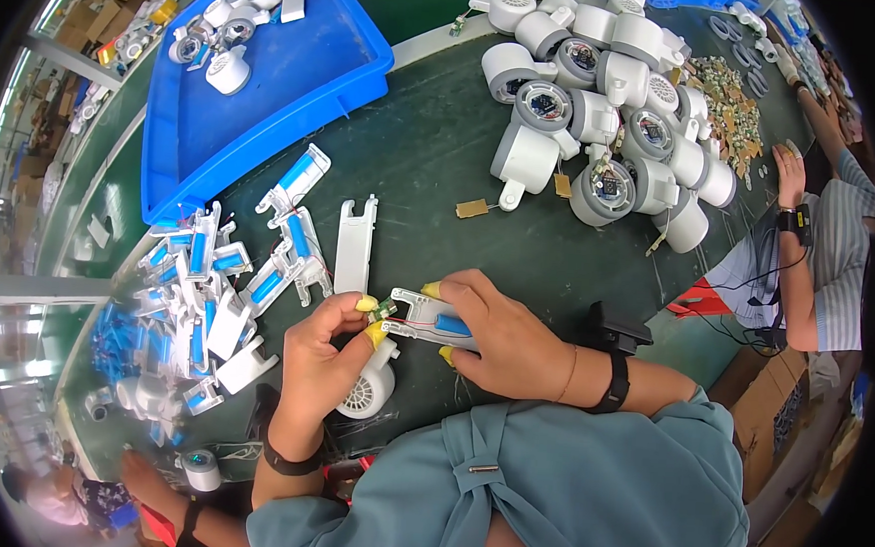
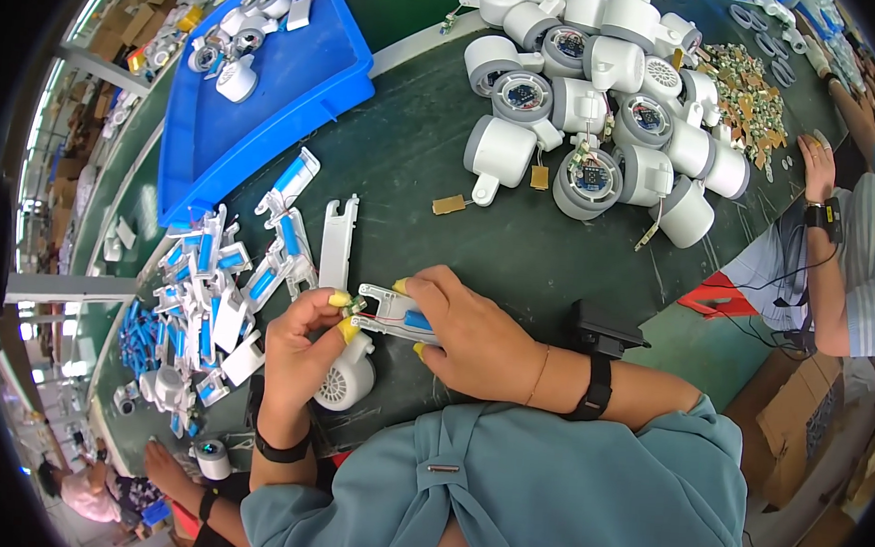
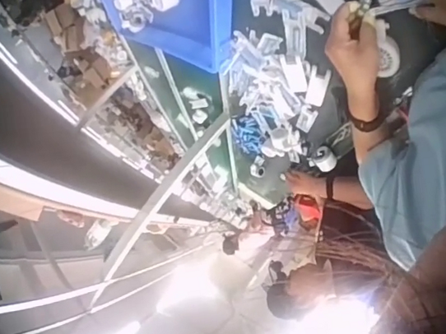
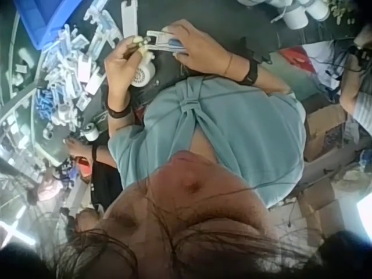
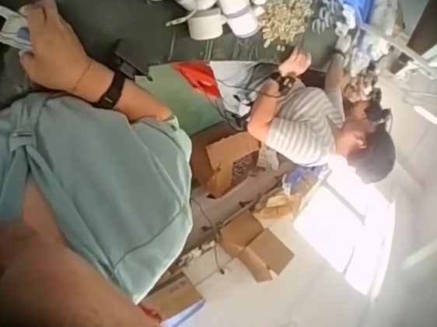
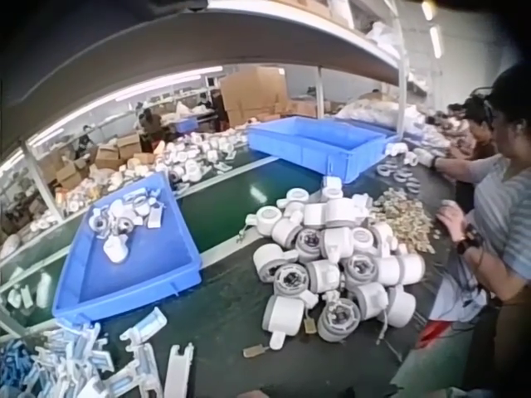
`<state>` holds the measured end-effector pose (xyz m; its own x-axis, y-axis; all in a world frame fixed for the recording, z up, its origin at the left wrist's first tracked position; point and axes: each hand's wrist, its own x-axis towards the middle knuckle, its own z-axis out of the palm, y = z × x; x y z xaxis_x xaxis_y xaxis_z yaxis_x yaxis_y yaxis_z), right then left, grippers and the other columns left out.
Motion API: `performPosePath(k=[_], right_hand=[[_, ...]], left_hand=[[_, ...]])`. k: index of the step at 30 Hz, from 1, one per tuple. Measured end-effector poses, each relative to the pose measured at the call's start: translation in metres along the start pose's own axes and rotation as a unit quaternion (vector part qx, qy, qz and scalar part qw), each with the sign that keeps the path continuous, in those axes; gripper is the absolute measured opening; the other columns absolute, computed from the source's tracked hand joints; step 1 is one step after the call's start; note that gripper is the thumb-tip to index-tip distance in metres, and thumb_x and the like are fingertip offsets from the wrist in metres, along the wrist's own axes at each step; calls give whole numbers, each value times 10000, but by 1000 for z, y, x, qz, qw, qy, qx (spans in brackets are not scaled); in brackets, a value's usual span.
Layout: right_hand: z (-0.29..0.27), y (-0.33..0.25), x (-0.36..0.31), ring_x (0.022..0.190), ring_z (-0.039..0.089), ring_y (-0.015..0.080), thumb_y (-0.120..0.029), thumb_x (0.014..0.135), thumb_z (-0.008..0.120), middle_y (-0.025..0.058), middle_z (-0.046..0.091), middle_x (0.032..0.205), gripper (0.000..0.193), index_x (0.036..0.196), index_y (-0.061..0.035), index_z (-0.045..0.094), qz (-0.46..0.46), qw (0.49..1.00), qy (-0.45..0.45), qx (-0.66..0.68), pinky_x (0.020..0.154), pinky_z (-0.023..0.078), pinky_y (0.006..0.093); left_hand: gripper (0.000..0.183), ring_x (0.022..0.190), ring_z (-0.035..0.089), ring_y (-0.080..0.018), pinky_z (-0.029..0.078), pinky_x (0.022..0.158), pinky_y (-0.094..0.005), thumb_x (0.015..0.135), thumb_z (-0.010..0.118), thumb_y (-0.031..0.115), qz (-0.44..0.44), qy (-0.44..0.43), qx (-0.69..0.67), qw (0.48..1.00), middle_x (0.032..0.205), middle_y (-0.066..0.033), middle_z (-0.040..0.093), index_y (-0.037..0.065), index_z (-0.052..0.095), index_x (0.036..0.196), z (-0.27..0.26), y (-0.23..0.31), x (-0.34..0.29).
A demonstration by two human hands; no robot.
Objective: The person assembles electronic devices by hand, picking up a white plastic housing, a circuit board, and a battery pack. They connect the components, tuck the wires inside, and snap a white plastic cover onto the assembly before placing the unit into a blue tray.
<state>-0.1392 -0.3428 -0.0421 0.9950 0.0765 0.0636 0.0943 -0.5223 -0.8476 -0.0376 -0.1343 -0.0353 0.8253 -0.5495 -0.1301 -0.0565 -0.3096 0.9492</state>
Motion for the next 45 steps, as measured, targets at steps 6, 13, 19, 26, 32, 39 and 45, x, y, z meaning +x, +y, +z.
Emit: performPosePath(k=[6, 13, 19, 26, 32, 39, 45], right_hand=[[-1, -1, 2, 1052, 523, 384, -29, 710, 677, 191, 428, 1223, 634, 1273, 14, 388, -10, 1000, 18, -7, 855, 480, 395], [-3, -12, 7, 1049, 532, 357, -89, 693, 742, 182, 450, 1230, 691, 1286, 5, 400, -68, 992, 80, -65, 867, 472, 399], [30, -44, 8, 900, 588, 251, -422, 739, 716, 146, 534, 1126, 683, 1218, 3, 478, -171, 970, -48, -169, 736, 471, 339], [49, -41, 5, 792, 601, 185, -437, 711, 725, 128, 555, 1105, 722, 1211, 15, 466, -183, 958, 23, -220, 631, 465, 274], [56, -42, 5, 771, 614, 203, -411, 729, 725, 156, 563, 1119, 733, 1239, 28, 434, -178, 961, 26, -212, 622, 482, 271], [21, -27, 10, 835, 630, 202, -245, 857, 635, 129, 557, 1181, 615, 1347, -3, 353, 11, 941, -64, 332, 644, 527, 306], [-11, 9, 19, 777, 609, 203, -449, 968, 261, 111, 633, 921, 552, 1141, -13, 552, 199, 688, -30, 697, 630, 522, 325]], left_hand=[[283, 813, 640, -95, 514, 762, -237, 783, 645, -74, -10, -13, 8, 1000, 902, -59, 674, -18, 620, 1060, -2, 1, 2], [303, 765, 606, -72, 507, 731, -224, 796, 641, -58, -35, -17, -34, 999, 867, -37, 653, -17, 591, 1092, -4, -5, 3], [379, 777, 558, -53, 474, 717, -203, 821, 581, -98, -118, -42, -134, 983, 901, -5, 598, -8, 522, 1184, -3, 1, 6], [372, 819, 560, -78, 462, 733, -210, 848, 520, -118, -128, -31, -179, 975, 934, -30, 578, 9, 507, 1198, -1, -1, 1], [298, 823, 570, -91, 466, 730, -218, 909, 510, -33, -150, -10, -217, 965, 945, -53, 594, 8, 502, 1204, 5, 1, -1], [286, 888, 608, -134, 487, 774, -247, 964, 434, 119, -151, -29, -210, 966, 1006, -67, 623, 14, 522, 1214, -5, 0, 3], [328, 871, 611, -130, 499, 781, -247, 914, 505, -15, -59, -120, -166, 977, 1022, -75, 625, -28, 505, 1242, 4, 8, 7]])
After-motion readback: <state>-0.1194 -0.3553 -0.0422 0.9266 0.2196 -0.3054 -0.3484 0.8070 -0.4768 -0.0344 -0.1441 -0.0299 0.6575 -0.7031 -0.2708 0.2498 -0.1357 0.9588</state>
